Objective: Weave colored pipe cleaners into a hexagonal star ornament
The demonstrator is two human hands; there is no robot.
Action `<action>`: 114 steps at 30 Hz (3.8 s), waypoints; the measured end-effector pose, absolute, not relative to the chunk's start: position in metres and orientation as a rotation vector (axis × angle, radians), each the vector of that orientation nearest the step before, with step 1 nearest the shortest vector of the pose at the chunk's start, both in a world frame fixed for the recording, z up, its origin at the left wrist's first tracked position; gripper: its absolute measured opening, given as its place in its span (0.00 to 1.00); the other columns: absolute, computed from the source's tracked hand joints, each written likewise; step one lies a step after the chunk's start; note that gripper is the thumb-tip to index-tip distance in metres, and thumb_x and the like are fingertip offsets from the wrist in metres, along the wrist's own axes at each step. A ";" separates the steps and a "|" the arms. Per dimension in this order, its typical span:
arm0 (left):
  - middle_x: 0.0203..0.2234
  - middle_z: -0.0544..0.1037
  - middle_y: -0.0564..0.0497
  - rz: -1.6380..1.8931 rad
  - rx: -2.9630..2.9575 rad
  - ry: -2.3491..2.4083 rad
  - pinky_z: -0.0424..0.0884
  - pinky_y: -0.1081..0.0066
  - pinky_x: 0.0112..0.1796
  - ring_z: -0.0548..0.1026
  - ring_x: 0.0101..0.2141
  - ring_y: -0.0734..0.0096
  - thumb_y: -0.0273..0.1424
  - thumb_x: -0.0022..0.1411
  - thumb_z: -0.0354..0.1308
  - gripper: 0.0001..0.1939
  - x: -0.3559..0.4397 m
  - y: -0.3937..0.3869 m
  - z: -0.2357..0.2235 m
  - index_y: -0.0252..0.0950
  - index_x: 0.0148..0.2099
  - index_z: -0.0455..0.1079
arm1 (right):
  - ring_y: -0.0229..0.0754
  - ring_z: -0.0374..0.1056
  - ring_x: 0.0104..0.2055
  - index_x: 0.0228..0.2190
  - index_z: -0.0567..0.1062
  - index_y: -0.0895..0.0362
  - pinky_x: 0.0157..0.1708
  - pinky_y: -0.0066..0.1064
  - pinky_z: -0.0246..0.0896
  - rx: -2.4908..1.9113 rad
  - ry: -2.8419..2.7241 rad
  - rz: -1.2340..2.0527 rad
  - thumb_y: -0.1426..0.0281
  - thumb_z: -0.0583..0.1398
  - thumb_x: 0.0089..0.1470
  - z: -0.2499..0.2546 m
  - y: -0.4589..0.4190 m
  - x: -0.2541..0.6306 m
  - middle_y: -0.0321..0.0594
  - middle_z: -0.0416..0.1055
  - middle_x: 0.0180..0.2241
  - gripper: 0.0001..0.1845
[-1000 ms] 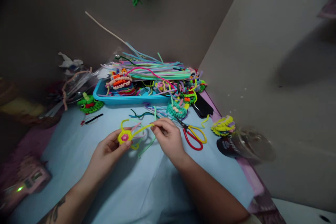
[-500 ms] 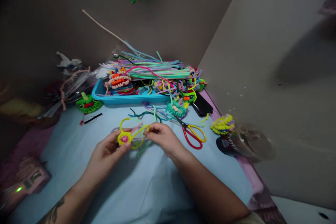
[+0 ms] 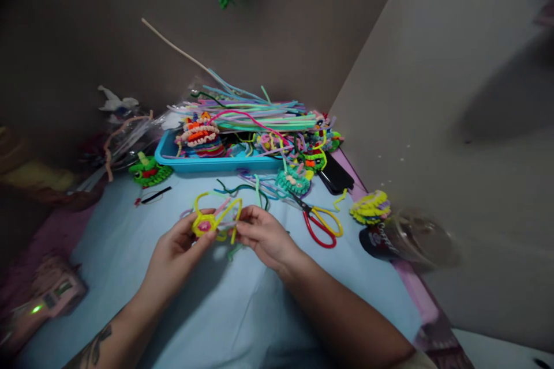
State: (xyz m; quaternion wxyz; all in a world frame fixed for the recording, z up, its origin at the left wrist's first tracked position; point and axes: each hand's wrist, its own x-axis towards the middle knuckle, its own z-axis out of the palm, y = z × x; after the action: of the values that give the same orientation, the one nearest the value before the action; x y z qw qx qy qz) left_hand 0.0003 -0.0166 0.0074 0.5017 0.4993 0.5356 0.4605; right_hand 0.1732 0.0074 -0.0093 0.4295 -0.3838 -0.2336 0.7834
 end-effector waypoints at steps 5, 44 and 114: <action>0.37 0.78 0.49 1.186 1.067 1.286 0.69 0.73 0.38 0.74 0.37 0.68 0.35 0.53 0.65 0.17 0.001 -0.014 0.012 0.36 0.45 0.73 | 0.31 0.69 0.24 0.27 0.69 0.57 0.23 0.21 0.55 -1.044 -0.624 1.847 0.73 0.72 0.31 -0.012 0.005 0.169 0.28 0.68 0.24 0.21; 0.46 0.78 0.43 0.971 1.094 1.111 0.69 0.61 0.48 0.74 0.47 0.57 0.39 0.56 0.62 0.20 0.006 -0.017 0.014 0.36 0.50 0.75 | 0.43 0.67 0.36 0.30 0.74 0.53 0.38 0.37 0.61 -1.080 -1.815 0.470 0.72 0.61 0.53 0.002 -0.006 0.171 0.38 0.73 0.29 0.02; 0.24 0.74 0.56 1.132 0.787 1.083 0.63 0.81 0.25 0.67 0.22 0.81 0.36 0.52 0.67 0.17 -0.007 -0.002 0.008 0.33 0.41 0.70 | 0.42 0.67 0.38 0.36 0.75 0.52 0.38 0.34 0.63 -1.070 -1.699 0.850 0.77 0.63 0.46 -0.014 0.000 0.164 0.38 0.71 0.33 0.14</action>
State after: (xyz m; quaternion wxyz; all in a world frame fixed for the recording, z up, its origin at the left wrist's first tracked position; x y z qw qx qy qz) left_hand -0.0069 -0.0021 0.0078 0.6395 0.3451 0.4749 0.4964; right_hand 0.1637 0.0004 -0.0144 0.4622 -0.4353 -0.6910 0.3456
